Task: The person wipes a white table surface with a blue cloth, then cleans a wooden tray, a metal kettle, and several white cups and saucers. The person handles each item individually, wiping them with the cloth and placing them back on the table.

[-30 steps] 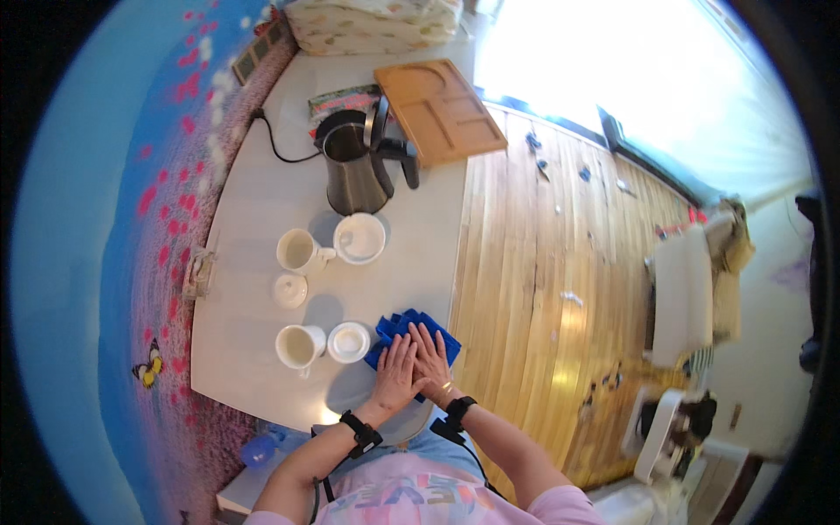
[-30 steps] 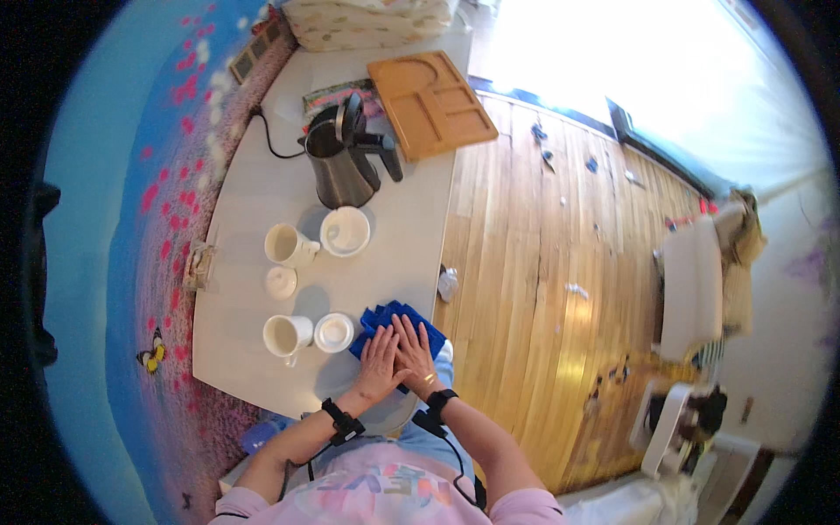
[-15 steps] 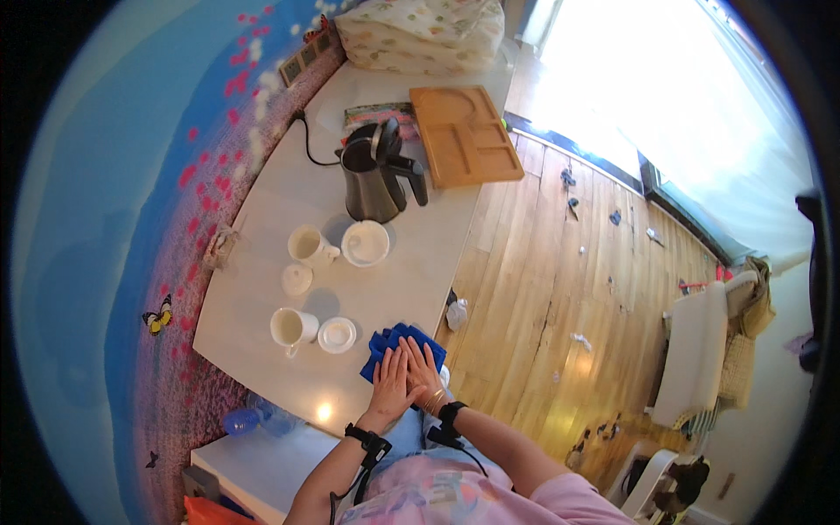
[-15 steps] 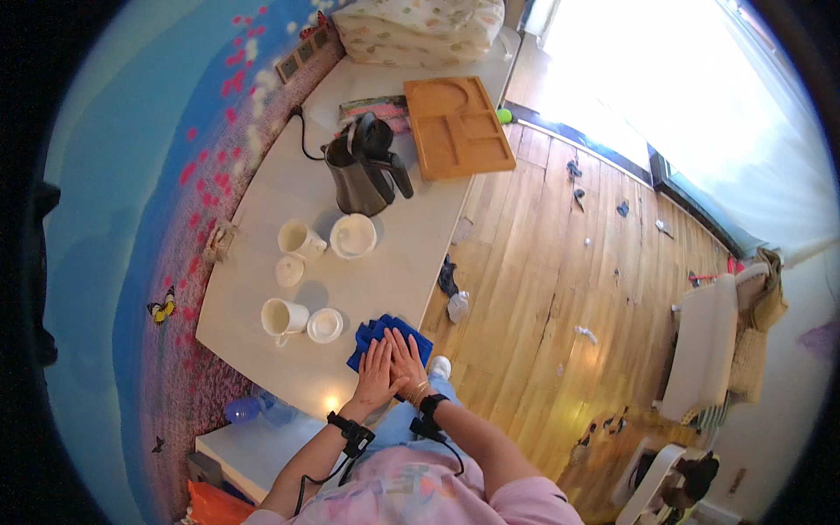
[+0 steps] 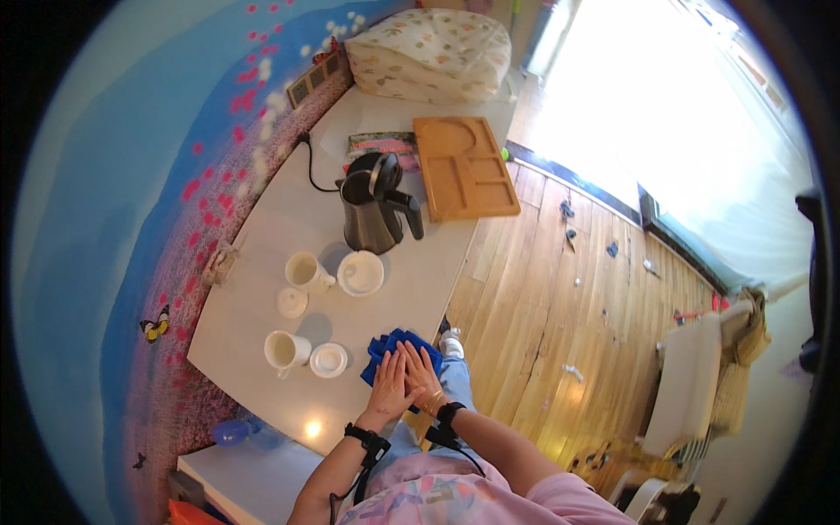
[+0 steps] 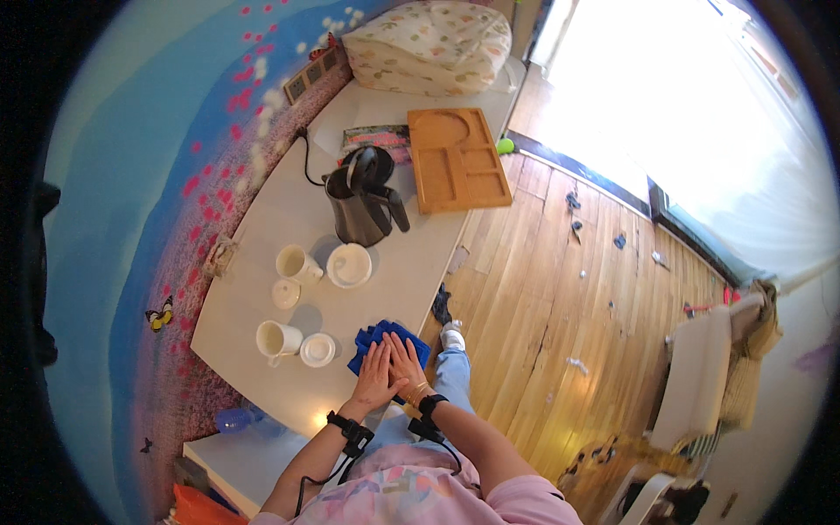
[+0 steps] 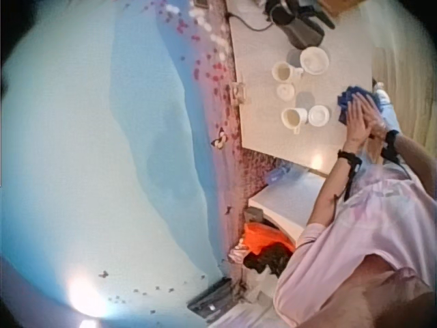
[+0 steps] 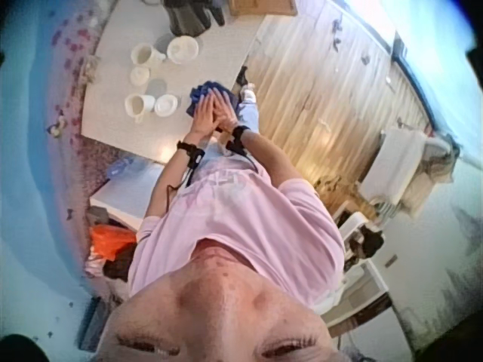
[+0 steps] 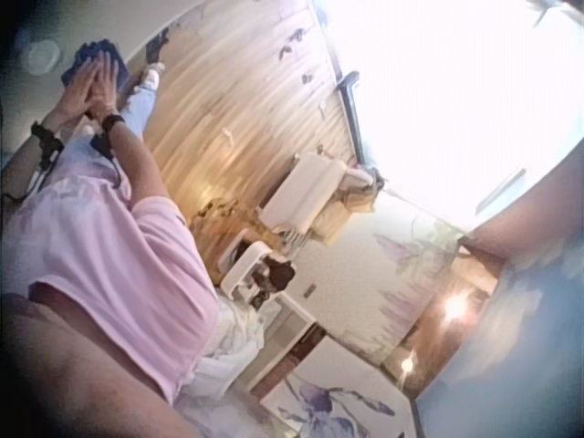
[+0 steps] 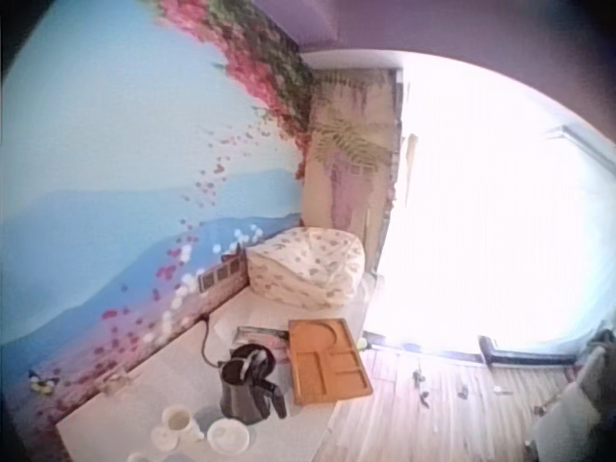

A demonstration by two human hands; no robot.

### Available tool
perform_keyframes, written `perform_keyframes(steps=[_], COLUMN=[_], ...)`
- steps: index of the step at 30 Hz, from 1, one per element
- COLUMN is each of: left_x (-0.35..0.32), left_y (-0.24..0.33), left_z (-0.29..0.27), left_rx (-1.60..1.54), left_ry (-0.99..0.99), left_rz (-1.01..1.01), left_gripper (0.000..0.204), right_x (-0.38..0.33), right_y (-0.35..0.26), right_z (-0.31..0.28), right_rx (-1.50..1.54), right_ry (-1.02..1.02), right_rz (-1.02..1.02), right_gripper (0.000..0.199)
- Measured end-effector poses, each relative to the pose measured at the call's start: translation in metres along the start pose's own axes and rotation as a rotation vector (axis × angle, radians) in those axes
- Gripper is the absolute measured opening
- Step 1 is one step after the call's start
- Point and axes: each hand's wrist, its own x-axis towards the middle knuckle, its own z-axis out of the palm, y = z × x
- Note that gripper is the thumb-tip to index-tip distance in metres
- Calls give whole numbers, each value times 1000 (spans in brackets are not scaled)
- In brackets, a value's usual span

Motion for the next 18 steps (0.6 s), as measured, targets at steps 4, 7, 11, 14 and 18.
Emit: perform_keyframes(steps=[4,7,11,14,18], left_x=[72,136,193,200,188], left_y=[17,33,48,52,46], left_z=[-8,-18,-20,-18,-22], left_rx=[-1,-27,-81,-99,-205], left_ry=[62,136,207,240,247], left_rz=[-33,-69,-98,-117,-145], left_gripper=[87,84,80,77,74], right_x=[50,92,125,131,133], right_y=[65,118,171,179,172], right_z=[-12,-32,-51,-55,-54], right_rx=[-34,-10,45,108,133], right_ry=[-3,6,-31,11,-88], right_rz=[-62,-135,-201,-244,-293], right_gripper=[57,58,57,55,47])
